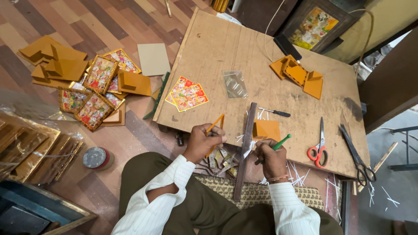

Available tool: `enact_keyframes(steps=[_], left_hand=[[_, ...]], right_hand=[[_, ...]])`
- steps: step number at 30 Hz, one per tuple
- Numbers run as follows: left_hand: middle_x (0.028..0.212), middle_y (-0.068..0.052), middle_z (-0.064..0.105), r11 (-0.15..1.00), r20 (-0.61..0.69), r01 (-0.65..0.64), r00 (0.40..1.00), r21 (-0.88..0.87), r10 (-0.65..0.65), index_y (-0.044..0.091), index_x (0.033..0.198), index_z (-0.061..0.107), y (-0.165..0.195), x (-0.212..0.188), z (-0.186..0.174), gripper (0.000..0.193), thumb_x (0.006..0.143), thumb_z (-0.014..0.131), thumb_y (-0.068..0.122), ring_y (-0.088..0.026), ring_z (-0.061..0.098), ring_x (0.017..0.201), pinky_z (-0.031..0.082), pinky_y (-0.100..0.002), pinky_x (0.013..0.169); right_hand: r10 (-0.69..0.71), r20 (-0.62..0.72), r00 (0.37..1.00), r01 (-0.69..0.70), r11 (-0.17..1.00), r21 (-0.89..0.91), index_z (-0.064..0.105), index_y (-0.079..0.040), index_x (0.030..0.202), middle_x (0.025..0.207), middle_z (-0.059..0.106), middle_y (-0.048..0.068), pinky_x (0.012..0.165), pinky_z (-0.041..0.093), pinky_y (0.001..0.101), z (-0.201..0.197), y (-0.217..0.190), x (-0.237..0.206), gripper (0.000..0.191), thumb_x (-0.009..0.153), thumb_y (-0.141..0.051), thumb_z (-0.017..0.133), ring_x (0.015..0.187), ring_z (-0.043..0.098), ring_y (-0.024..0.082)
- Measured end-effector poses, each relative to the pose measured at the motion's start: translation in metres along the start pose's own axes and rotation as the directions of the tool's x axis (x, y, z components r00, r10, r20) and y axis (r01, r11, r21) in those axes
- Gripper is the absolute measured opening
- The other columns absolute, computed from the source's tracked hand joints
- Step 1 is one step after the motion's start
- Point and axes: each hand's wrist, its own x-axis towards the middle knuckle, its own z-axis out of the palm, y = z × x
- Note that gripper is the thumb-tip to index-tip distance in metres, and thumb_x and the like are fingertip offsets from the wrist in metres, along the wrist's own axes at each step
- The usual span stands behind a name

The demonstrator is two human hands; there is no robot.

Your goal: The person sits on the floor at a low board and assembles small decorative photo frames. They fit a printed image and a clear plastic sheet into an orange frame, press the backing in place, and set finished frames on a pile. They then pick up printed images, trim one with scissors, and insert it into another frame.

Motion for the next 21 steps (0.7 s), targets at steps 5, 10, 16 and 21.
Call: enact_keyframes(steps=[5, 10, 16, 21], left_hand=[[0.078, -0.008, 0.072, 0.994, 0.033, 0.091, 0.995, -0.061, -0.089, -0.004, 0.093, 0.070, 0.013, -0.001, -0.007, 0.017, 0.079, 0.078, -0.004, -0.014, 0.069, 0.064, 0.050, -0.025, 0.054], [0.076, -0.004, 0.070, 0.987, 0.031, -0.093, 0.995, 0.133, 0.090, -0.003, 0.090, 0.073, 0.010, -0.009, 0.002, 0.012, 0.082, 0.081, 0.000, -0.008, 0.060, 0.063, 0.048, -0.022, 0.055], [0.077, -0.004, 0.071, 0.980, -0.017, -0.133, 0.990, 0.151, 0.137, -0.003, 0.088, 0.072, 0.010, -0.006, -0.001, 0.013, 0.080, 0.082, 0.001, -0.006, 0.063, 0.064, 0.050, -0.020, 0.056], [0.074, -0.007, 0.072, 0.999, -0.118, 0.044, 0.992, -0.025, -0.047, -0.001, 0.096, 0.070, 0.019, 0.005, -0.012, 0.022, 0.078, 0.081, 0.003, -0.008, 0.063, 0.055, 0.035, -0.020, 0.040]], right_hand=[[0.005, 0.075, 0.997, -0.005, 1.000, -0.004, 0.066, 0.004, 0.085, 0.067, 0.063, 0.010, 0.046, 0.040, 0.0275, 0.000, -0.007, -0.002, 0.006, 0.086, 0.000, 0.062, 0.053, 0.054, 0.014], [0.038, -0.025, 0.999, -0.038, 0.999, -0.001, 0.064, 0.005, 0.085, 0.067, 0.061, 0.011, 0.043, 0.039, 0.0297, 0.006, -0.003, -0.005, 0.008, 0.088, -0.001, 0.059, 0.052, 0.054, 0.016], [0.024, -0.080, 0.997, -0.010, 0.985, 0.171, 0.066, 0.007, 0.089, 0.070, 0.061, 0.010, 0.047, 0.040, 0.0268, -0.005, 0.000, -0.001, 0.010, 0.088, 0.000, 0.060, 0.055, 0.052, 0.015], [0.178, -0.030, 0.984, -0.171, 0.971, 0.169, 0.066, 0.004, 0.088, 0.070, 0.064, 0.011, 0.045, 0.038, 0.0274, 0.001, -0.005, -0.006, 0.010, 0.088, -0.003, 0.058, 0.052, 0.052, 0.016]])
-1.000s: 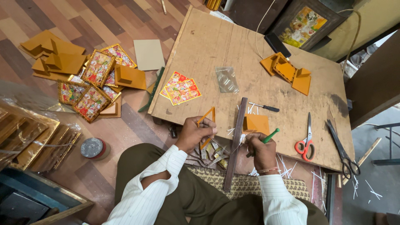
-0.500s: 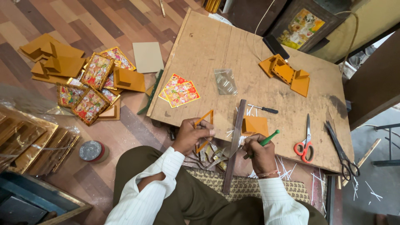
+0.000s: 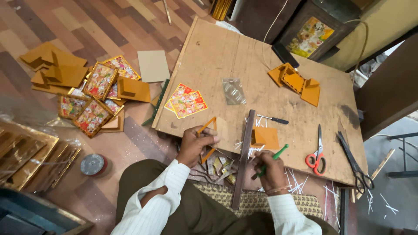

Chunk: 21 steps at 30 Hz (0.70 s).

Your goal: The person sits on the floor at a low board and assembles small decorative photo frames. They fit a printed image and a clear plastic sheet into an orange frame, press the backing in place, and set finished frames on a pile. They then pick up printed images, trim one with scissors, and insert it into another frame.

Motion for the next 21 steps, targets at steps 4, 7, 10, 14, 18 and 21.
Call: enact_keyframes(steps=[4, 7, 10, 14, 18, 21], left_hand=[[0.075, -0.006, 0.074, 0.996, -0.112, 0.021, 0.993, -0.092, -0.031, 0.000, 0.096, 0.069, 0.001, 0.006, -0.005, 0.022, 0.077, 0.078, 0.003, -0.010, 0.071, 0.057, 0.037, -0.021, 0.038], [0.070, -0.001, 0.064, 0.993, -0.232, 0.025, 0.971, -0.115, -0.051, 0.000, 0.096, 0.068, -0.001, 0.017, -0.005, 0.025, 0.075, 0.083, 0.002, -0.007, 0.051, 0.046, 0.033, -0.023, 0.036], [0.069, -0.004, 0.067, 0.990, -0.232, 0.073, 0.968, -0.120, -0.100, -0.003, 0.093, 0.069, 0.000, 0.026, -0.006, 0.023, 0.074, 0.081, 0.002, -0.008, 0.052, 0.045, 0.033, -0.023, 0.037], [0.067, -0.002, 0.063, 0.992, -0.213, 0.083, 0.972, -0.100, -0.103, -0.003, 0.095, 0.072, 0.005, 0.030, -0.005, 0.024, 0.074, 0.082, 0.005, -0.007, 0.042, 0.041, 0.030, -0.023, 0.036], [0.070, -0.005, 0.070, 0.984, -0.222, 0.144, 0.961, -0.106, -0.164, -0.003, 0.096, 0.073, 0.013, 0.039, -0.008, 0.025, 0.072, 0.079, 0.003, -0.010, 0.043, 0.040, 0.030, -0.024, 0.035], [0.078, -0.009, 0.075, 0.955, -0.165, 0.139, 0.969, -0.263, -0.187, -0.003, 0.099, 0.072, 0.012, 0.038, -0.010, 0.023, 0.078, 0.073, 0.005, -0.011, 0.064, 0.054, 0.037, -0.022, 0.040]], right_hand=[[0.158, 0.106, 0.982, -0.158, 0.987, -0.012, 0.066, 0.000, 0.088, 0.065, 0.065, 0.014, 0.043, 0.042, 0.0289, -0.001, 0.013, 0.001, 0.015, 0.090, -0.013, 0.057, 0.049, 0.055, 0.019], [0.447, 0.060, 0.892, -0.449, 0.893, 0.027, 0.066, -0.001, 0.091, 0.068, 0.062, 0.005, 0.044, 0.038, 0.0260, -0.007, -0.008, 0.037, 0.013, 0.093, -0.012, 0.060, 0.055, 0.059, 0.016], [0.232, 0.017, 0.973, -0.230, 0.971, -0.066, 0.069, -0.004, 0.092, 0.068, 0.064, 0.007, 0.048, 0.044, 0.0273, 0.002, -0.099, 0.115, 0.012, 0.090, -0.013, 0.062, 0.056, 0.057, 0.017], [-0.173, -0.147, 0.974, 0.195, 0.969, 0.153, 0.065, -0.014, 0.086, 0.072, 0.063, 0.001, 0.057, 0.051, 0.0320, 0.048, -0.296, 0.221, 0.011, 0.094, -0.022, 0.066, 0.064, 0.061, 0.016], [-0.375, -0.147, 0.915, 0.340, 0.915, -0.217, 0.070, -0.013, 0.087, 0.077, 0.069, 0.002, 0.053, 0.048, 0.0278, 0.083, -0.316, 0.226, 0.017, 0.089, -0.030, 0.071, 0.061, 0.061, 0.012], [-0.353, -0.050, 0.934, 0.245, 0.737, -0.630, 0.074, -0.012, 0.087, 0.081, 0.073, 0.003, 0.049, 0.046, 0.0247, 0.098, -0.226, 0.165, 0.024, 0.085, -0.035, 0.074, 0.060, 0.061, 0.008]])
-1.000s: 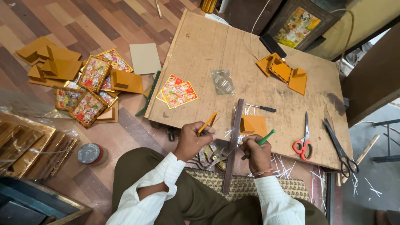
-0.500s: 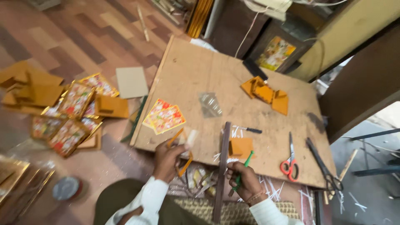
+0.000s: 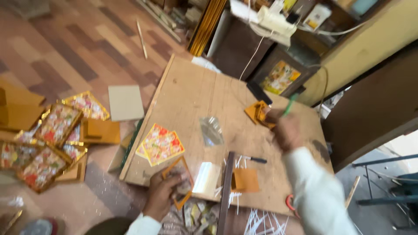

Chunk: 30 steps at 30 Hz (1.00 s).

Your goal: The person sits on the floor at a low board and assembles small decorative photo frames. They fit a printed image and a clear plastic sheet into an orange frame, press the backing in place, and set finished frames on a pile. They then pick up printed images, trim one with scissors, and insert it into another frame.

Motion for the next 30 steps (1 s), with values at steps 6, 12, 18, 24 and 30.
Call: enact_keyframes(steps=[6, 12, 18, 24, 30], left_hand=[[0.076, -0.009, 0.071, 0.992, 0.201, -0.127, 0.972, 0.029, 0.118, 0.001, 0.099, 0.068, -0.015, -0.010, -0.002, 0.015, 0.086, 0.076, 0.006, -0.012, 0.063, 0.060, 0.043, -0.022, 0.045], [0.082, -0.007, 0.071, 0.978, 0.281, -0.136, 0.956, 0.158, 0.088, 0.003, 0.101, 0.065, -0.039, -0.019, 0.000, 0.011, 0.096, 0.070, 0.011, -0.014, 0.069, 0.069, 0.055, -0.026, 0.057], [0.085, -0.013, 0.072, 0.931, -0.114, -0.068, 0.987, 0.358, 0.116, 0.005, 0.112, 0.063, -0.034, -0.021, -0.012, 0.020, 0.095, 0.063, 0.017, -0.020, 0.069, 0.065, 0.057, -0.031, 0.053], [0.104, -0.023, 0.073, 0.991, 0.028, 0.128, 0.991, 0.049, -0.129, -0.002, 0.123, 0.055, -0.031, -0.029, -0.013, 0.028, 0.098, 0.047, 0.006, -0.032, 0.075, 0.082, 0.065, -0.046, 0.072], [0.116, -0.026, 0.070, 0.973, 0.194, 0.209, 0.963, -0.100, -0.187, -0.004, 0.128, 0.054, -0.031, -0.033, -0.012, 0.033, 0.101, 0.040, 0.009, -0.036, 0.074, 0.099, 0.063, -0.051, 0.086]], right_hand=[[-0.095, 0.242, 0.966, 0.071, 0.992, 0.105, 0.072, 0.000, 0.116, 0.092, 0.076, 0.003, 0.067, 0.054, 0.0194, 0.046, 0.095, -0.207, 0.036, 0.086, -0.019, 0.079, 0.079, 0.068, 0.005], [0.120, 0.254, 0.960, -0.226, 0.869, 0.441, 0.072, 0.004, 0.112, 0.085, 0.075, 0.009, 0.049, 0.039, 0.0225, 0.049, 0.132, -0.256, 0.030, 0.087, -0.013, 0.072, 0.063, 0.061, 0.010], [-0.260, 0.028, 0.965, 0.249, 0.945, 0.212, 0.075, 0.000, 0.111, 0.096, 0.077, 0.009, 0.073, 0.056, 0.0234, 0.034, 0.124, -0.269, 0.019, 0.093, -0.006, 0.073, 0.084, 0.071, 0.014], [-0.924, 0.268, 0.273, 0.890, 0.137, -0.435, 0.073, -0.002, 0.116, 0.103, 0.075, 0.016, 0.070, 0.054, 0.0358, 0.024, 0.097, -0.293, 0.031, 0.085, -0.005, 0.076, 0.089, 0.071, 0.029], [-0.873, 0.437, 0.216, 0.884, -0.015, -0.468, 0.073, -0.004, 0.120, 0.110, 0.074, 0.013, 0.069, 0.053, 0.0365, 0.027, 0.094, -0.300, 0.039, 0.081, -0.005, 0.072, 0.095, 0.071, 0.026]])
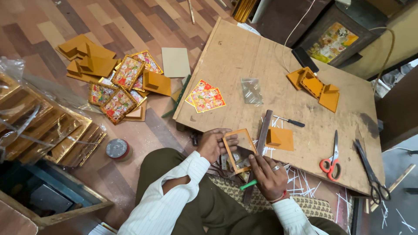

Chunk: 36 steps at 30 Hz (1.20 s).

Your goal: The person sits on the floor at a low board and assembles small decorative photo frames. They fit a printed image and a clear plastic sheet into an orange frame, press the backing in place, and set finished frames on a pile. They then pick up printed images, trim one with scissors, and insert it into another frame.

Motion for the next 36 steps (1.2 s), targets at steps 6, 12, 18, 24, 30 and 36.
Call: enact_keyframes(steps=[6, 12, 18, 24, 30, 36], left_hand=[[0.114, -0.025, 0.071, 0.998, 0.016, -0.035, 0.999, -0.052, 0.036, -0.003, 0.122, 0.056, 0.004, 0.003, -0.003, 0.030, 0.103, 0.046, 0.017, -0.035, 0.074, 0.098, 0.063, -0.051, 0.084], [0.112, -0.024, 0.073, 0.986, 0.001, -0.140, 0.990, 0.090, 0.140, -0.002, 0.116, 0.059, -0.003, 0.007, -0.005, 0.023, 0.093, 0.064, 0.001, -0.030, 0.075, 0.093, 0.063, -0.044, 0.075], [0.112, -0.020, 0.073, 0.986, -0.057, -0.165, 0.984, 0.037, 0.167, -0.001, 0.115, 0.061, -0.005, 0.007, -0.005, 0.026, 0.089, 0.067, -0.002, -0.030, 0.076, 0.094, 0.064, -0.043, 0.075], [0.110, -0.016, 0.075, 0.987, -0.034, -0.147, 0.988, 0.066, 0.149, -0.001, 0.120, 0.064, -0.020, 0.007, 0.000, 0.031, 0.089, 0.067, 0.001, -0.027, 0.077, 0.094, 0.065, -0.040, 0.077], [0.093, -0.014, 0.077, 0.894, 0.009, -0.241, 0.966, 0.377, 0.257, -0.005, 0.112, 0.070, -0.016, 0.003, -0.005, 0.026, 0.090, 0.076, 0.007, -0.020, 0.074, 0.079, 0.057, -0.032, 0.063], [0.087, -0.013, 0.076, 0.880, 0.046, -0.215, 0.975, 0.423, 0.216, -0.003, 0.107, 0.070, -0.017, 0.000, 0.002, 0.022, 0.087, 0.074, 0.006, -0.020, 0.076, 0.072, 0.061, -0.031, 0.059]], right_hand=[[0.070, 0.073, 0.995, -0.071, 0.997, 0.006, 0.072, -0.003, 0.120, 0.115, 0.073, 0.014, 0.073, 0.055, 0.0379, 0.005, 0.002, -0.002, 0.039, 0.081, -0.005, 0.072, 0.099, 0.071, 0.028], [0.107, 0.175, 0.979, -0.119, 0.991, 0.061, 0.070, -0.003, 0.125, 0.119, 0.073, 0.013, 0.075, 0.057, 0.0379, 0.008, 0.005, -0.009, 0.048, 0.077, -0.002, 0.071, 0.102, 0.072, 0.029], [0.878, 0.304, 0.370, -0.761, 0.099, 0.641, 0.057, -0.004, 0.141, 0.118, 0.073, 0.011, 0.079, 0.061, 0.0247, 0.025, -0.007, -0.030, 0.061, 0.084, -0.015, 0.074, 0.096, 0.073, 0.020], [0.688, 0.718, 0.111, -0.492, -0.589, 0.641, 0.075, 0.004, 0.101, 0.084, 0.074, 0.008, 0.042, 0.035, 0.0221, 0.049, -0.022, -0.050, 0.020, 0.088, -0.011, 0.074, 0.051, 0.051, 0.010], [0.731, 0.678, 0.078, -0.526, -0.548, 0.651, 0.071, 0.001, 0.084, 0.071, 0.066, 0.005, 0.041, 0.033, 0.0236, 0.056, -0.005, -0.060, 0.008, 0.085, -0.003, 0.077, 0.048, 0.049, 0.010], [0.800, 0.597, 0.058, -0.615, -0.442, 0.653, 0.069, 0.001, 0.082, 0.070, 0.063, 0.005, 0.041, 0.026, 0.0221, 0.048, 0.001, -0.058, 0.009, 0.082, -0.001, 0.077, 0.048, 0.042, 0.007]])
